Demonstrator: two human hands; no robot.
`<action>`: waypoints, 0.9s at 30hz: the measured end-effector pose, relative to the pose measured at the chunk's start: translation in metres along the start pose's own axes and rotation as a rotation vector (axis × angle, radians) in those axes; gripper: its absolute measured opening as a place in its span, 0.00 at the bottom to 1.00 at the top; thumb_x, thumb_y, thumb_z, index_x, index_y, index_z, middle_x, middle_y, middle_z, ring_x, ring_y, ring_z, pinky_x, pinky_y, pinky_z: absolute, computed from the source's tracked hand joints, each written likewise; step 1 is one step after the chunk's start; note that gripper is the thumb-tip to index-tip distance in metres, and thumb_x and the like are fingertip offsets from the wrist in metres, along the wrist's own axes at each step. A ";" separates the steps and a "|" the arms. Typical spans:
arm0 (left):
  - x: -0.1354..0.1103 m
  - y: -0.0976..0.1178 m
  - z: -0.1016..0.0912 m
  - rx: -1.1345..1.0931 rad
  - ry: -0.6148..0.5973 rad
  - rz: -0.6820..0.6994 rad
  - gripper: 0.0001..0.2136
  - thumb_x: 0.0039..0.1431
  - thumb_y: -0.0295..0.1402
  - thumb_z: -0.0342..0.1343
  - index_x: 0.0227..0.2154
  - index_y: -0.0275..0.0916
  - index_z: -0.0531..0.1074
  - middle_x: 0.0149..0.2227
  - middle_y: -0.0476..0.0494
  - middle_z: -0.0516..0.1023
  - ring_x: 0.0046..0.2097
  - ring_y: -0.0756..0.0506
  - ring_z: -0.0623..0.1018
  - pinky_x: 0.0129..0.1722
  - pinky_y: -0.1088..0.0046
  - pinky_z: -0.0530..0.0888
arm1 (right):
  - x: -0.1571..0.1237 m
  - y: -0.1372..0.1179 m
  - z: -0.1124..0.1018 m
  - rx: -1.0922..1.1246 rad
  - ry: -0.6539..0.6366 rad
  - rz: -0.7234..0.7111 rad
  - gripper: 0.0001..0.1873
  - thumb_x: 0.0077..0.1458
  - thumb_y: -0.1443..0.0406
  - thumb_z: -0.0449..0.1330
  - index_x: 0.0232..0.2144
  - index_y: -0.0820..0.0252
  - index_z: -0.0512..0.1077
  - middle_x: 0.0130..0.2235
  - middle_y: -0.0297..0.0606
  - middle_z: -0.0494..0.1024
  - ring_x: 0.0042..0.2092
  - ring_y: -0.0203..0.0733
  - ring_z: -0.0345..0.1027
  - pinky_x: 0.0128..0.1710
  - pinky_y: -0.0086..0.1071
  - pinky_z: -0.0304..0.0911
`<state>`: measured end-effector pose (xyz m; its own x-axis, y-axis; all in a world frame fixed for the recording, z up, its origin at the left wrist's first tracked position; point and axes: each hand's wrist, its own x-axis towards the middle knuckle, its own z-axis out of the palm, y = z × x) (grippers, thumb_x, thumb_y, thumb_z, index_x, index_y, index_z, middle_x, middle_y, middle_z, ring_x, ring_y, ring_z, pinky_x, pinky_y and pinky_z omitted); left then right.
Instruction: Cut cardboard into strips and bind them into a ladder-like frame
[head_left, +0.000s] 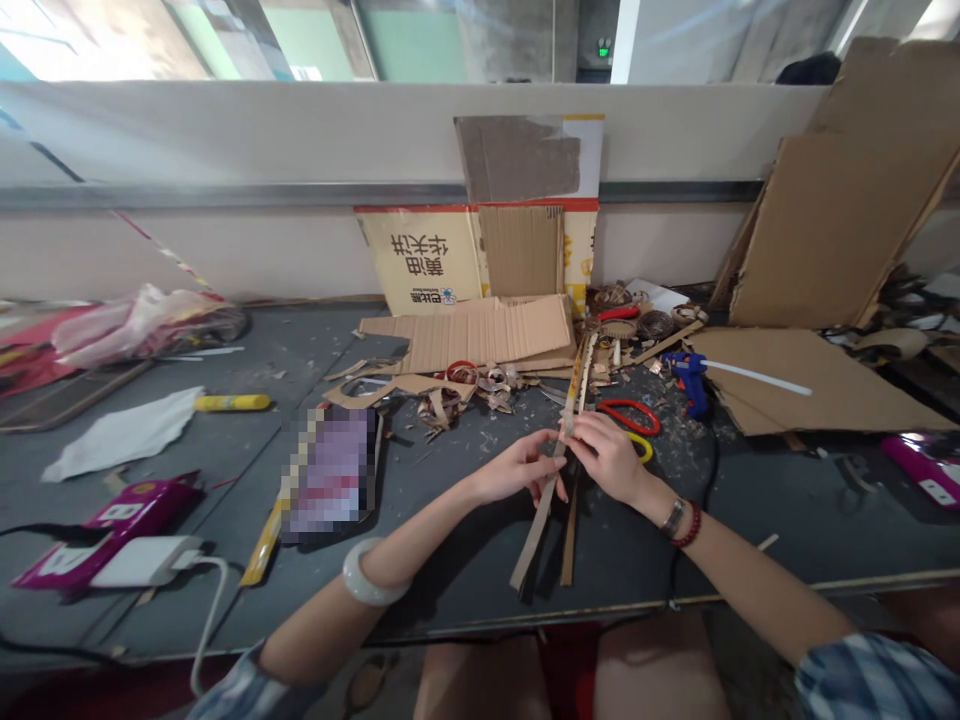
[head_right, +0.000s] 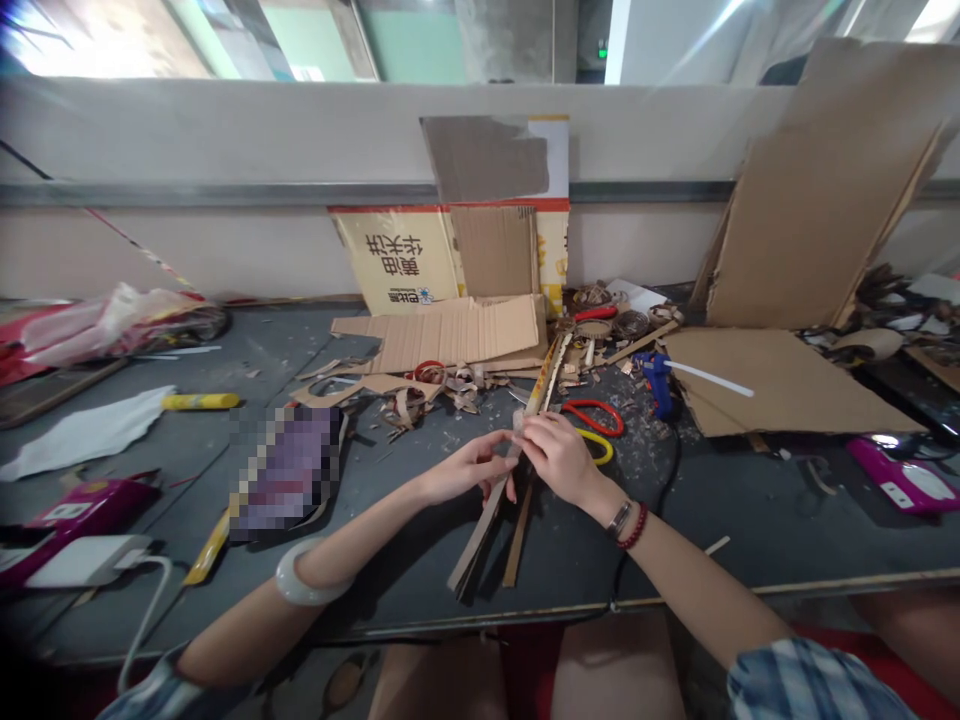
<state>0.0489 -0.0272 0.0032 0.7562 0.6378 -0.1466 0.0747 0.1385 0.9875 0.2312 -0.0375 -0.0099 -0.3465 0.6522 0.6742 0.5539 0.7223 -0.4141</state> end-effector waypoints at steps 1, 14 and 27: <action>0.000 0.000 0.000 -0.005 -0.010 -0.001 0.21 0.57 0.40 0.51 0.49 0.34 0.56 0.26 0.41 0.78 0.19 0.50 0.74 0.17 0.79 0.70 | 0.000 0.001 0.000 0.027 0.032 0.038 0.07 0.58 0.66 0.51 0.33 0.57 0.69 0.39 0.41 0.75 0.45 0.44 0.68 0.47 0.41 0.64; -0.004 0.002 -0.001 0.016 -0.101 -0.029 0.21 0.57 0.38 0.52 0.50 0.36 0.56 0.24 0.44 0.78 0.19 0.50 0.75 0.15 0.82 0.66 | 0.012 0.017 -0.016 0.353 0.257 0.365 0.10 0.58 0.59 0.50 0.40 0.57 0.63 0.43 0.41 0.73 0.43 0.42 0.70 0.44 0.37 0.67; -0.003 0.003 0.002 -0.020 -0.050 -0.054 0.14 0.58 0.41 0.50 0.40 0.37 0.59 0.25 0.43 0.78 0.20 0.50 0.75 0.16 0.81 0.68 | 0.003 0.006 -0.005 0.079 -0.035 0.093 0.08 0.57 0.65 0.52 0.31 0.59 0.72 0.42 0.41 0.73 0.46 0.40 0.67 0.47 0.36 0.64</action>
<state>0.0481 -0.0306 0.0072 0.7827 0.5906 -0.1963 0.1034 0.1876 0.9768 0.2370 -0.0319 -0.0073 -0.3233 0.7240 0.6094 0.5236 0.6733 -0.5220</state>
